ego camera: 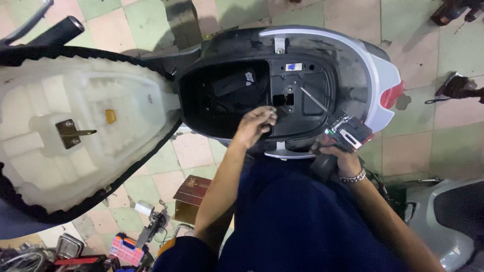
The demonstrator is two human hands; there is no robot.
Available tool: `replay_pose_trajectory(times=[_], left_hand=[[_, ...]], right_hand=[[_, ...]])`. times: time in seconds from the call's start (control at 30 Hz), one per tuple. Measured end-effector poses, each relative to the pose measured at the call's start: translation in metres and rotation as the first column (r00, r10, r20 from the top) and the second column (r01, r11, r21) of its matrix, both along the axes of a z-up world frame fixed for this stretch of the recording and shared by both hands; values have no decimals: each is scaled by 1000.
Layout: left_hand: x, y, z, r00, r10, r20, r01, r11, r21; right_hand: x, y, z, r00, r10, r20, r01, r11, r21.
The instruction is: The person works on the under-seat compartment of a scooter, using a power drill to remove and install screws on a black plastic cover. They also interact with the scooter's dashboard and handlebar controls, and retrieve a tool from the floor.
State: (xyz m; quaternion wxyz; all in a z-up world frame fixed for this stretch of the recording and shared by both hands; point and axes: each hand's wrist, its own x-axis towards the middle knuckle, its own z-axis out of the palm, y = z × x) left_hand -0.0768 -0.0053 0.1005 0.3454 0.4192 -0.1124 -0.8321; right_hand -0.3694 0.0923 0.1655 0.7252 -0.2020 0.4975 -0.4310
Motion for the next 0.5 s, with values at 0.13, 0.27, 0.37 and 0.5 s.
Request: replay_pose_trajectory(times=[0.13, 0.27, 0.37, 0.5], left_hand=[[-26, -4, 14, 988, -61, 139, 80, 988, -132], [-35, -6, 16, 930, -93, 355, 197, 943, -269], [-43, -7, 24, 705, 15, 709, 404, 813, -418], [-60, -6, 37, 373, 421, 827, 669, 495, -554]], right_hand=[[1, -4, 5, 1000, 2, -18, -2, 1000, -1], [1, -1, 5, 999, -7, 41, 6, 999, 42], [-1, -1, 2, 1000, 28, -8, -28, 1000, -2], [0, 1, -2, 1000, -4, -1, 4, 999, 39]])
